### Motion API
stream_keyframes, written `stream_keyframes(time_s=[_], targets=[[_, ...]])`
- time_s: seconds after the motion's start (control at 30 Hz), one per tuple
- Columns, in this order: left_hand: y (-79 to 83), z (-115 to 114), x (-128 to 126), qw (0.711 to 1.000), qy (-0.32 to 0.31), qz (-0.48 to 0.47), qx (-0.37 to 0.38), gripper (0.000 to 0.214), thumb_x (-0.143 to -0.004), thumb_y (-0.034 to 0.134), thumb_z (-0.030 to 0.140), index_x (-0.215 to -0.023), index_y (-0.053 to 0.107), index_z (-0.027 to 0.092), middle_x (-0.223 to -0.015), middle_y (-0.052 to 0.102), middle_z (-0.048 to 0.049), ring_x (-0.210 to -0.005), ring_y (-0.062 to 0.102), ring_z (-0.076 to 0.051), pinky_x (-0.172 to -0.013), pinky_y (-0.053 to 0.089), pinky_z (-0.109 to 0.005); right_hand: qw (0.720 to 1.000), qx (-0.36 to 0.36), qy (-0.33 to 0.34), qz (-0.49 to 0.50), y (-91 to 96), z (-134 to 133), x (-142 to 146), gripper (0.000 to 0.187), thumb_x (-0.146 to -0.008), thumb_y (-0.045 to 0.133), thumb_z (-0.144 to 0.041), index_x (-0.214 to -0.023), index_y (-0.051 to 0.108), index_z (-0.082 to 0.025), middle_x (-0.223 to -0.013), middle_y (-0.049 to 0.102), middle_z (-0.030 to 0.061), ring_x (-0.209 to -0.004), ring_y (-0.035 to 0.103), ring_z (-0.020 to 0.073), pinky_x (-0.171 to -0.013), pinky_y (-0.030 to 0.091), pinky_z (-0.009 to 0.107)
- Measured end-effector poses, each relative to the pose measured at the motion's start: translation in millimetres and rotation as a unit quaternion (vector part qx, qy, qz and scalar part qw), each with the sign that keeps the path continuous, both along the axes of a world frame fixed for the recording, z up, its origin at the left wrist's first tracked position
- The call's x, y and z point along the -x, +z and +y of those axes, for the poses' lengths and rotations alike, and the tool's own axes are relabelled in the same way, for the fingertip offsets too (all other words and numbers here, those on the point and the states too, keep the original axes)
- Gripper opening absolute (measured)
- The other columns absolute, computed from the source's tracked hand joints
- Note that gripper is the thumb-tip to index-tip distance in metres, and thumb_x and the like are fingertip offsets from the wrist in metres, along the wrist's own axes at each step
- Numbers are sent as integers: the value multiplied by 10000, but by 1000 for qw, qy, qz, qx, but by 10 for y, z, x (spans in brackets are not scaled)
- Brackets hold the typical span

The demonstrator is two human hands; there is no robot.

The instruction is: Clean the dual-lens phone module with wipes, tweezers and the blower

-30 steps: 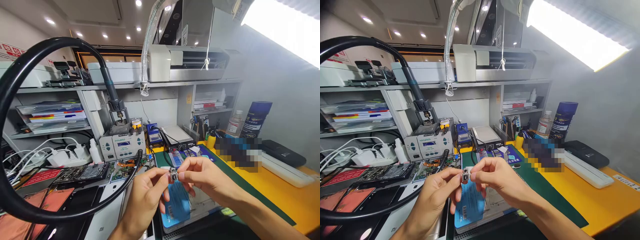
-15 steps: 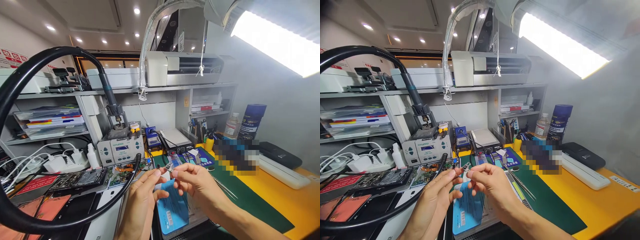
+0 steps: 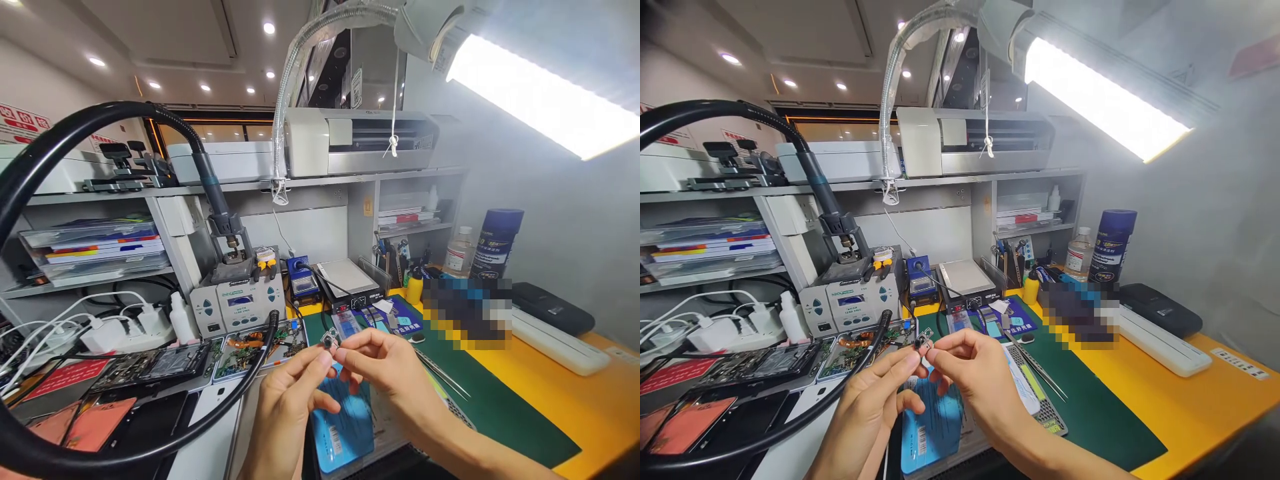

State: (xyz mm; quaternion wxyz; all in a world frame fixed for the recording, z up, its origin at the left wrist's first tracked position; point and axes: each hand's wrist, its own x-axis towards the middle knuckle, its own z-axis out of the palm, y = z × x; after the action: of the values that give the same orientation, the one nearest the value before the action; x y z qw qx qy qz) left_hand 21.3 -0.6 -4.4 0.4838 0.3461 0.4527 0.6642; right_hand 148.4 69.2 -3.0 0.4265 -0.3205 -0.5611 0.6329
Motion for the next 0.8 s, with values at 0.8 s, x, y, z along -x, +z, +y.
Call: stream_keyframes(time_s=[0.8], targets=[[-144,18,26,985,82,149,-26,239,-838,705,401,-853,824,194,-939,673,-53,-716,557,-165,-510,475,-211,994,-73,26,-72,22,-23,26,244,-790,755,-404,-749,777,-165,-597,622,-6,-520,496,109,-500,427,228]])
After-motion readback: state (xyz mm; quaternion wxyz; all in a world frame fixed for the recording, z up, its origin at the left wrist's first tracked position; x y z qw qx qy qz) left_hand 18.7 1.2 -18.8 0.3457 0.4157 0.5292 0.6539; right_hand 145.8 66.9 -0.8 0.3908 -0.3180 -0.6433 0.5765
